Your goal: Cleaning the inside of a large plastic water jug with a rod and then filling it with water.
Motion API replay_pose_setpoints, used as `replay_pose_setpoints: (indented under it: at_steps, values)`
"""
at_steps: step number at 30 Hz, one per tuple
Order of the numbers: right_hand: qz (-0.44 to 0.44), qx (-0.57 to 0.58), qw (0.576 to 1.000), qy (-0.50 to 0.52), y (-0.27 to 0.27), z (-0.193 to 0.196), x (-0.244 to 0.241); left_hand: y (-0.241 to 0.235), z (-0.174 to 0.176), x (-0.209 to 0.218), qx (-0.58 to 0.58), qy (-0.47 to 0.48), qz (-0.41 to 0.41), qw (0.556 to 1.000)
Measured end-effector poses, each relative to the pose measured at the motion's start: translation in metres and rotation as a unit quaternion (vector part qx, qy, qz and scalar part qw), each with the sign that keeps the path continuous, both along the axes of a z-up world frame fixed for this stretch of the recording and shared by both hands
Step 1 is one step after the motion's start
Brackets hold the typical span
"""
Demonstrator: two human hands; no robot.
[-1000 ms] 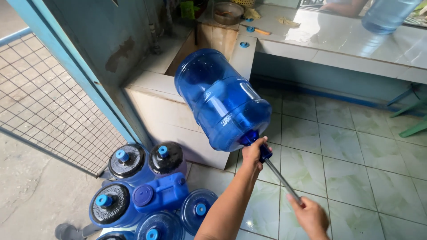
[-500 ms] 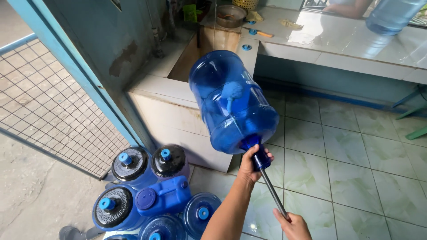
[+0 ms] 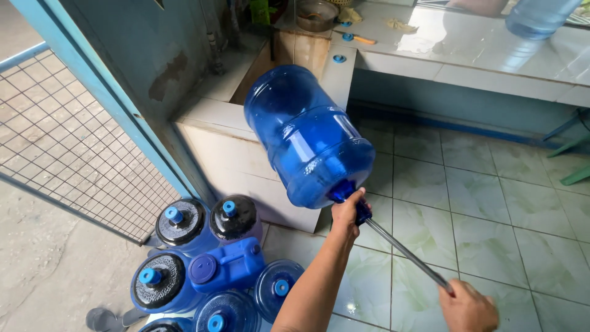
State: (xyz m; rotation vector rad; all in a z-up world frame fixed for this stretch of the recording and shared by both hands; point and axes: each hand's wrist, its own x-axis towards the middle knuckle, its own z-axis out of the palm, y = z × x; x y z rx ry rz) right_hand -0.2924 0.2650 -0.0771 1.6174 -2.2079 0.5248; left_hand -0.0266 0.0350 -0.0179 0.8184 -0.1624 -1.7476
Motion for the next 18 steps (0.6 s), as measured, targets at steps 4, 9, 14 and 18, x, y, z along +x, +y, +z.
replay_pose_setpoints:
  at_steps: [4, 9, 14, 18]
  values:
    - [-0.06, -0.031, 0.997, 0.03, 0.007, -0.006, 0.005, 0.002, -0.002, -0.005, -0.004, -0.011, 0.015, 1.0]
    - [0.053, 0.316, 0.793, -0.518, 0.018, -0.152, -0.01, -0.003, 0.014, 0.009, -0.021, 0.053, 0.018, 0.998]
    - [-0.044, 0.266, 0.926, -0.265, -0.002, 0.004, 0.05, -0.008, 0.003, 0.008, -0.02, 0.081, 0.011, 0.996]
    - [-0.053, 0.248, 0.943, -0.215, -0.014, -0.008, 0.045, -0.01, -0.012, 0.008, -0.055, 0.169, -0.019, 0.984]
